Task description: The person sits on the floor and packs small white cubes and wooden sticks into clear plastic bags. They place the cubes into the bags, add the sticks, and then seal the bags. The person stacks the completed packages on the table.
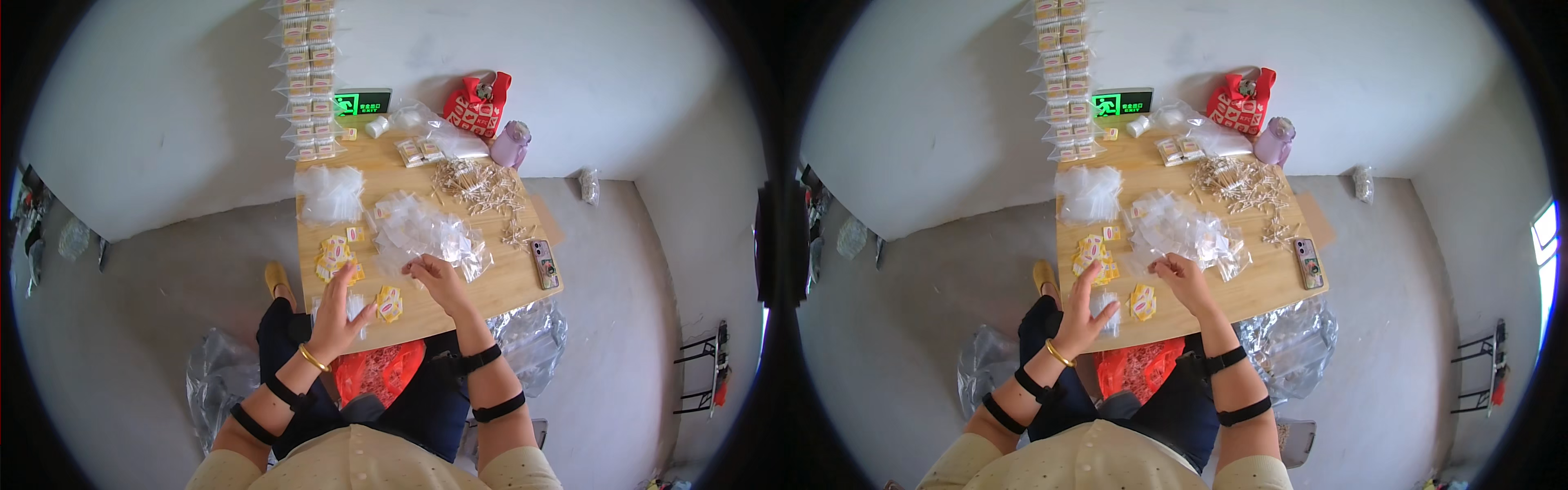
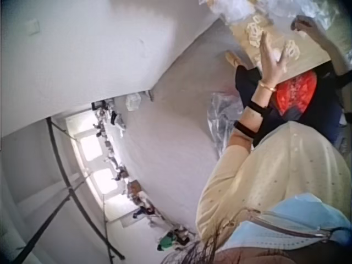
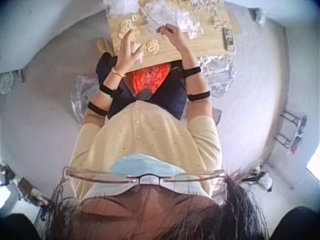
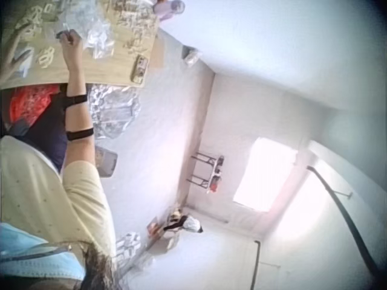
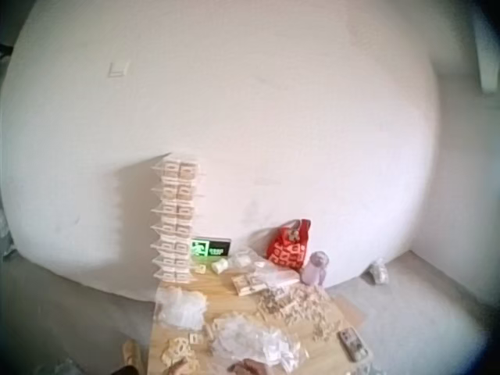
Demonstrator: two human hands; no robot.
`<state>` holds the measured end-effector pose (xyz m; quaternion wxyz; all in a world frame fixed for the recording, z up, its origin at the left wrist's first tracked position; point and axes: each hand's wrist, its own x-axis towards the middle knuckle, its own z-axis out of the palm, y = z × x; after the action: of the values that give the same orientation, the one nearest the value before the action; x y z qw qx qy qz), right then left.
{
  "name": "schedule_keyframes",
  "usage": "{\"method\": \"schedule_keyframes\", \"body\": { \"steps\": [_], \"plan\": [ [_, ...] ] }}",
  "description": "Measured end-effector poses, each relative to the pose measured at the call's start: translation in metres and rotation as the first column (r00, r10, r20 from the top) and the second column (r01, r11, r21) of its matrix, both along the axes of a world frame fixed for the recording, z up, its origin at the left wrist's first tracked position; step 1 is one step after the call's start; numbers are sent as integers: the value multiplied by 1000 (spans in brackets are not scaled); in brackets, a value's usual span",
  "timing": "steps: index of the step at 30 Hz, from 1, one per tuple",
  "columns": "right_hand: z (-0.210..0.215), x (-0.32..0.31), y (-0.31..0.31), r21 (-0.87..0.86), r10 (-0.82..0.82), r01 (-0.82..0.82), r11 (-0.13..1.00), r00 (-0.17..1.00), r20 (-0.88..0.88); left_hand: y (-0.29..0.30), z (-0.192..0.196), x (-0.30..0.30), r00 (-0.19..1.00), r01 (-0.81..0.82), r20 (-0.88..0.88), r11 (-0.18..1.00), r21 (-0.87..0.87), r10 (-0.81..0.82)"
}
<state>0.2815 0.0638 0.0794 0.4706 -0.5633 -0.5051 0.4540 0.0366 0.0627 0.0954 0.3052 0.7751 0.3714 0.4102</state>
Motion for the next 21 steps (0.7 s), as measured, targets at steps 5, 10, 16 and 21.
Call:
{"method": "schedule_keyframes", "body": {
  "steps": [5,10,16,21],
  "plan": [
    [50,-19,-11,-199,437,-419,886,898,55,20,15,-2,977,210,106,886,-414,-183],
    [60,-45,-18,-142,451,-432,891,877,167,13,9,-12,955,241,273,831,-501,-112],
    [33,-57,-19,7,201,-202,979,972,-117,6,12,-22,853,136,485,817,-561,191],
    [33,-73,-22,80,63,-48,996,978,-199,3,12,-30,862,90,465,841,-533,202]
  ]
}}
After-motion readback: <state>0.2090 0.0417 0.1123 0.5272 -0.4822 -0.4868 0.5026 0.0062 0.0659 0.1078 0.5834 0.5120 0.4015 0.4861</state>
